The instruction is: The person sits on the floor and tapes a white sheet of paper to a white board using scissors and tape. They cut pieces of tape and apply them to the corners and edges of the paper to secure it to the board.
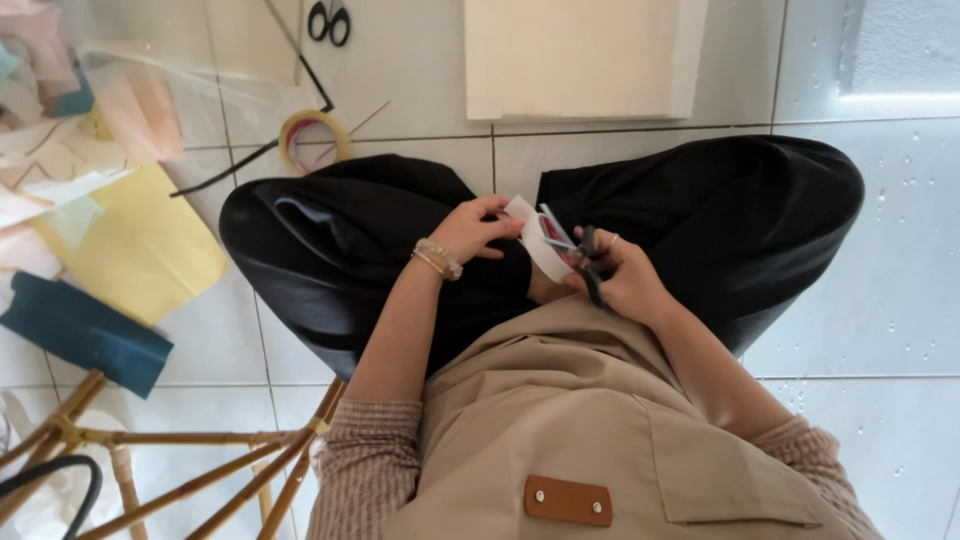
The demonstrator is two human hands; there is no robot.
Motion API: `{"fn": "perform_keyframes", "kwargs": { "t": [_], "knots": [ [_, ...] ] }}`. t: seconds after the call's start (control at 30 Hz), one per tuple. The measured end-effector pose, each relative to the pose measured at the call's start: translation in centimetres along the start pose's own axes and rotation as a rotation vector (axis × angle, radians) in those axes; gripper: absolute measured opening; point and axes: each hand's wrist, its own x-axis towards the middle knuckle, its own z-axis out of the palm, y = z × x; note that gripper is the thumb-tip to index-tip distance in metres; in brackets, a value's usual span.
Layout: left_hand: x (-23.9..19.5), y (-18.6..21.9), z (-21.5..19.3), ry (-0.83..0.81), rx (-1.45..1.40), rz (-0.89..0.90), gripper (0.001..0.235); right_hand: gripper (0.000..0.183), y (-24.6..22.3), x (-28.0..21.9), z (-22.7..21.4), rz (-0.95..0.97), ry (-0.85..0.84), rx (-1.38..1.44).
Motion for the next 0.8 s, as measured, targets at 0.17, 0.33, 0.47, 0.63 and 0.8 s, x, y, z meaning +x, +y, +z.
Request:
{"fn": "perform_keyframes", "kwargs": {
  "t": [0.17, 0.33, 0.47, 0.63, 0.8],
  "knots": [
    [1.0, -0.1, -0.1, 0.121, 0.085, 0.108, 0.038, 0.033, 0.4, -1.5, 0.4, 0.102, 0.016, 0.028],
    [1.4, 1.6, 2.0, 0.21, 0.38, 0.352, 0.03, 0.031, 0.2, -2.1, 0.8, 0.275, 0.196, 0.152],
    [-0.4, 2.5, 3.4, 0.047, 0.494, 0.416, 0.065, 0.034, 0.3, -2.0, 0.9, 0.287, 0.253, 0.203],
    [-0.2, 2.2, 4.7, -0.045, 0.759, 0.373, 0.096, 0.039, 4.8, -2.1, -2.9, 0.216, 0.166, -0.091],
    [0.0, 2.1, 5.3, -0.012, 0.872, 0.484, 0.095, 0.041, -3.7, -2.3, -11.8, 0.237, 0.005, -0.718]
  ]
}}
